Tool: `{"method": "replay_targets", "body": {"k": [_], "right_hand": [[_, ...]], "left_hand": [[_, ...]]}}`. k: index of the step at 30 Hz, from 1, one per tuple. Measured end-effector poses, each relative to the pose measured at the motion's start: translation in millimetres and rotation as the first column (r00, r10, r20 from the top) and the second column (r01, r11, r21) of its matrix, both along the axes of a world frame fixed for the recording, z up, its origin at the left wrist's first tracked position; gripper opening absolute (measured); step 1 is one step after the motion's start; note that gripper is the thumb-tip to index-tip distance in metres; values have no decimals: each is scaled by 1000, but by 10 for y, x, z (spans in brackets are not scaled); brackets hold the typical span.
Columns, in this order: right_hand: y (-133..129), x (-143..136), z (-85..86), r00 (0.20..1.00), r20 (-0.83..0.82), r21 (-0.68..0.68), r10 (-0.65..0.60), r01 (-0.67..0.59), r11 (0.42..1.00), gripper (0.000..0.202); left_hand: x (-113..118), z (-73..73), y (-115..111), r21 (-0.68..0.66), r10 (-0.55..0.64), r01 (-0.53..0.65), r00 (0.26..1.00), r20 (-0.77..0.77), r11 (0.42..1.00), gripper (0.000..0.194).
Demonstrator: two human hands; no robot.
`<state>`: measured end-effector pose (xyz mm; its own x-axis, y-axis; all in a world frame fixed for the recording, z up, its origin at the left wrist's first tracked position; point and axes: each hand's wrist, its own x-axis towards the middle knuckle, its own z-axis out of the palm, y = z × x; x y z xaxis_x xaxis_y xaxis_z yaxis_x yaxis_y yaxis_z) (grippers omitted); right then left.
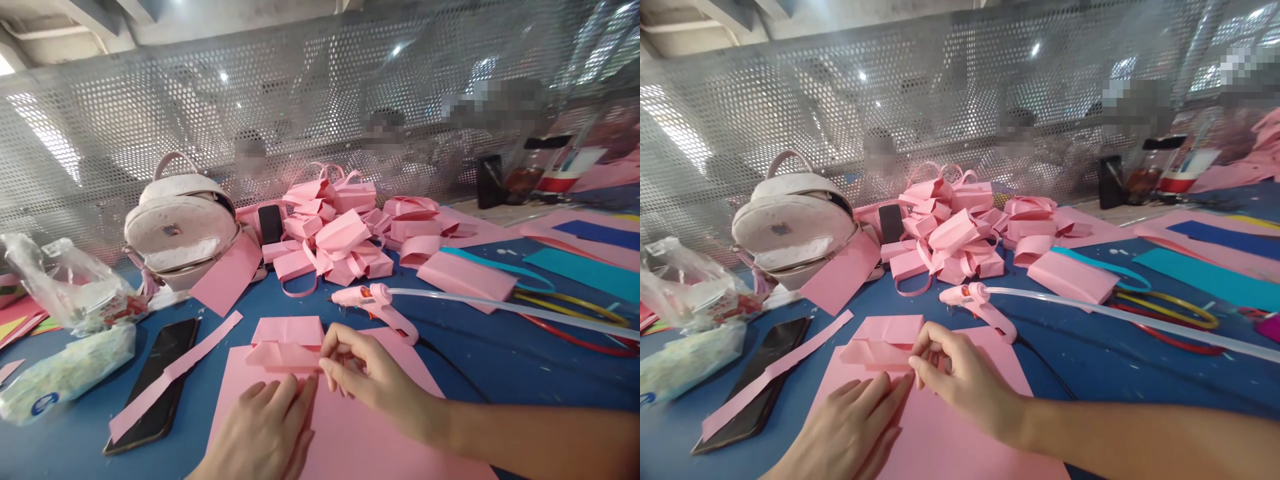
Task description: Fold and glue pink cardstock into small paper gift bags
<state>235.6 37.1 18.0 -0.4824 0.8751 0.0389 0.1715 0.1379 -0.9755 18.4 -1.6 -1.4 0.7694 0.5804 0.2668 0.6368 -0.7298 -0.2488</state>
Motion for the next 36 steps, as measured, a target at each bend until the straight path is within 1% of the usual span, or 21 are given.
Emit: {"method": "replay_targets", "body": {"k": [3,7,9,12,13,16,18,21,24,30,36], "right_hand": [[-2,-5,7,1000,-16,6,2,-2,1000,15],[-6,-3,9,1000,-14,22,-7,7,1000,14],[-8,-3,9,1000,-13,29,-7,8,1000,15],[-9,-5,16,999,-34,32,0,1,999,15],[-10,-7,20,999,-39,35,3,-2,999,15],[-13,-9,34,999,-32,42,4,-3,999,14],[-15,-9,39,999,-37,43,0,1,999,15],[-19,-6,33,998,-59,52,6,-3,999,16],[-23,-4,19,998,-59,62,1,3,998,17],[-35,-10,19,999,-48,77,-26,30,997,15],[-27,-2,6,998,-47,63,-32,35,997,18]], "left_hand": [[26,52,-6,-34,2,-2,1000,1,999,48],[35,67,-11,2,-40,40,993,110,999,36],[39,63,-17,-27,-34,39,987,157,999,35],[75,72,-23,-100,41,-25,987,155,995,44],[96,81,-25,-124,77,-60,987,141,991,44],[166,115,-29,-189,166,-141,978,124,972,27],[197,138,-36,-216,189,-157,973,136,964,21],[203,159,-50,-226,192,-153,969,158,962,22],[186,143,-65,-223,181,-135,964,197,965,19],[149,63,-111,-129,105,-76,965,240,989,19],[107,90,-99,-109,69,-44,970,233,993,21]]}}
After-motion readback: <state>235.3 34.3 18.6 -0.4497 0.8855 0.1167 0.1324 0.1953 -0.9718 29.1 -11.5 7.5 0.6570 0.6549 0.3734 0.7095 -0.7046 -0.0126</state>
